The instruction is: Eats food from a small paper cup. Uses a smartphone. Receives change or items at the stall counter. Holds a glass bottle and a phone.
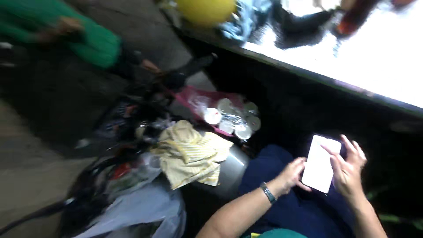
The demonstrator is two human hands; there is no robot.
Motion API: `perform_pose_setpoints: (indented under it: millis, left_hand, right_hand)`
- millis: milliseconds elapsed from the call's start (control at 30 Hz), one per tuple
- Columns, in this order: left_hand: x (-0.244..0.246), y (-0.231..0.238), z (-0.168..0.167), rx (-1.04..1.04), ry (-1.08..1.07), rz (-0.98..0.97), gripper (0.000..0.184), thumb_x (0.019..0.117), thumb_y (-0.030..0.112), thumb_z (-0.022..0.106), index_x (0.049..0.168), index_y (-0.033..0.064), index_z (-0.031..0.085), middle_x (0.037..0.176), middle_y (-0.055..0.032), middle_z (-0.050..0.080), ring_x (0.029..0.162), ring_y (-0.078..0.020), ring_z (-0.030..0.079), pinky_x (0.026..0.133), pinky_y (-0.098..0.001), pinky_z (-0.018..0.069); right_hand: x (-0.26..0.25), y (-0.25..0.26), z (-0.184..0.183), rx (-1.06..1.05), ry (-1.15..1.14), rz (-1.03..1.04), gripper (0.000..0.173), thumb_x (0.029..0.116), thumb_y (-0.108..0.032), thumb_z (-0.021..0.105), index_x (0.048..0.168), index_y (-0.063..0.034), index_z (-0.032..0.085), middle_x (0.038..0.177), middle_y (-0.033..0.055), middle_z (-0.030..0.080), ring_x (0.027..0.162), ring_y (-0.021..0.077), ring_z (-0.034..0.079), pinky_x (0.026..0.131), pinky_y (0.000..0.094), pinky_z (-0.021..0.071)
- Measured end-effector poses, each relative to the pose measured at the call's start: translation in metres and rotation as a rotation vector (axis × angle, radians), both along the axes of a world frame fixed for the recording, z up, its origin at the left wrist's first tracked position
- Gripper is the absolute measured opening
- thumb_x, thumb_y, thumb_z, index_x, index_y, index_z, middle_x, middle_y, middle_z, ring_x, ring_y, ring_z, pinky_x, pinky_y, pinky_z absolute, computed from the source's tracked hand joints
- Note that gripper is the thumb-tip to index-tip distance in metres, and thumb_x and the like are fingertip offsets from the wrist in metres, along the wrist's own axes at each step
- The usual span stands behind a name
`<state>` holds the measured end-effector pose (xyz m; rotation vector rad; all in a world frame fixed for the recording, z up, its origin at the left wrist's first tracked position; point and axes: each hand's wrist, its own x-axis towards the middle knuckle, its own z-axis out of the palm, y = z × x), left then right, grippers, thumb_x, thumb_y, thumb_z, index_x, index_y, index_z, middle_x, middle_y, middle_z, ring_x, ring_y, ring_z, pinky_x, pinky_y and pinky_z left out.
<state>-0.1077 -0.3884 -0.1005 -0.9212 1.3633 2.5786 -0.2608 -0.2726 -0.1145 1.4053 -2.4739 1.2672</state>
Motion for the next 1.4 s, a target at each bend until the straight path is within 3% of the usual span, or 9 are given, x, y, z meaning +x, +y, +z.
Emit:
perform_pose_setpoints:
  millis: [200, 467, 867, 967, 1033, 1167, 1233, 1333, 1400]
  left_hand:
    - [0.000, -0.001, -0.005, 0.010, 0.070, 0.009, 0.045, 0.1119, 0.027, 0.030, 0.150, 0.0053, 0.041, 0.136, -0.0192, 0.056, 0.107, -0.0278, 0.066, 0.079, -0.0474, 0.0591]
    - [0.000, 0.000, -0.008, 0.018, 0.084, -0.003, 0.045, 0.1121, 0.027, 0.030, 0.149, 0.0053, 0.042, 0.137, -0.0195, 0.054, 0.110, -0.0291, 0.064, 0.081, -0.0500, 0.0579]
    - [-0.002, 0.001, -0.006, 0.041, 0.065, -0.006, 0.046, 0.1121, 0.027, 0.030, 0.151, 0.0057, 0.040, 0.141, -0.0204, 0.051, 0.114, -0.0304, 0.063, 0.082, -0.0505, 0.0574]
    - [-0.003, 0.002, -0.008, 0.043, 0.063, -0.004, 0.046, 0.1121, 0.027, 0.030, 0.151, 0.0057, 0.040, 0.141, -0.0209, 0.051, 0.114, -0.0310, 0.063, 0.082, -0.0511, 0.0573]
    - [-0.004, 0.002, -0.007, 0.018, 0.055, 0.002, 0.045, 0.1122, 0.026, 0.029, 0.151, 0.0054, 0.039, 0.139, -0.0211, 0.052, 0.111, -0.0303, 0.064, 0.081, -0.0494, 0.0578]
    - [-0.001, 0.001, 0.003, 0.002, -0.004, 0.042, 0.044, 0.1121, 0.023, 0.031, 0.152, 0.0058, 0.038, 0.137, -0.0204, 0.056, 0.107, -0.0283, 0.066, 0.078, -0.0457, 0.0594]
    - [-0.002, 0.000, 0.005, 0.017, -0.025, 0.038, 0.043, 0.1119, 0.023, 0.031, 0.151, 0.0064, 0.038, 0.131, -0.0182, 0.060, 0.103, -0.0260, 0.069, 0.076, -0.0427, 0.0612]
    - [-0.003, 0.000, -0.001, 0.023, -0.059, 0.025, 0.045, 0.1116, 0.024, 0.029, 0.152, 0.0068, 0.037, 0.128, -0.0177, 0.062, 0.104, -0.0255, 0.070, 0.080, -0.0419, 0.0618]
    - [-0.003, 0.001, -0.005, 0.009, -0.064, 0.021, 0.045, 0.1119, 0.025, 0.027, 0.152, 0.0089, 0.037, 0.125, -0.0163, 0.063, 0.102, -0.0255, 0.070, 0.080, -0.0422, 0.0625]
  right_hand:
    - [-0.003, -0.006, -0.002, -0.017, 0.057, 0.011, 0.059, 0.1085, -0.054, 0.031, 0.119, -0.0164, 0.076, 0.147, 0.0356, 0.048, 0.145, 0.0576, 0.028, 0.119, 0.0640, 0.0151]
    - [-0.003, -0.003, -0.003, -0.019, 0.045, -0.002, 0.057, 0.1091, -0.049, 0.033, 0.115, -0.0138, 0.077, 0.147, 0.0376, 0.046, 0.146, 0.0589, 0.024, 0.120, 0.0643, 0.0124]
    - [-0.006, -0.002, -0.004, 0.005, 0.058, 0.004, 0.057, 0.1092, -0.049, 0.033, 0.114, -0.0129, 0.078, 0.146, 0.0376, 0.047, 0.144, 0.0599, 0.027, 0.119, 0.0652, 0.0142]
    - [-0.006, 0.000, -0.005, 0.014, 0.045, 0.009, 0.059, 0.1088, -0.050, 0.032, 0.116, -0.0130, 0.077, 0.147, 0.0378, 0.046, 0.144, 0.0605, 0.027, 0.118, 0.0660, 0.0142]
    - [-0.007, 0.000, -0.005, -0.007, 0.019, 0.028, 0.062, 0.1085, -0.053, 0.029, 0.125, -0.0118, 0.073, 0.149, 0.0375, 0.044, 0.146, 0.0573, 0.027, 0.119, 0.0638, 0.0153]
    - [-0.004, 0.003, 0.000, -0.111, -0.200, 0.043, 0.066, 0.1082, -0.049, 0.032, 0.139, 0.0030, 0.059, 0.154, 0.0334, 0.038, 0.148, 0.0395, 0.033, 0.123, 0.0500, 0.0245]
    - [0.002, 0.005, 0.003, -0.123, -0.384, 0.000, 0.066, 0.1071, -0.043, 0.034, 0.146, 0.0091, 0.045, 0.158, 0.0290, 0.036, 0.148, 0.0310, 0.037, 0.121, 0.0437, 0.0323]
    - [0.012, 0.012, 0.008, -0.127, -0.757, -0.069, 0.070, 0.1066, -0.049, 0.033, 0.160, -0.0039, 0.025, 0.158, 0.0136, 0.040, 0.141, 0.0167, 0.045, 0.113, 0.0386, 0.0434]
    - [0.017, 0.015, 0.008, -0.136, -1.014, -0.113, 0.068, 0.1076, -0.054, 0.029, 0.162, -0.0130, 0.024, 0.154, 0.0090, 0.047, 0.135, 0.0158, 0.051, 0.110, 0.0392, 0.0465]
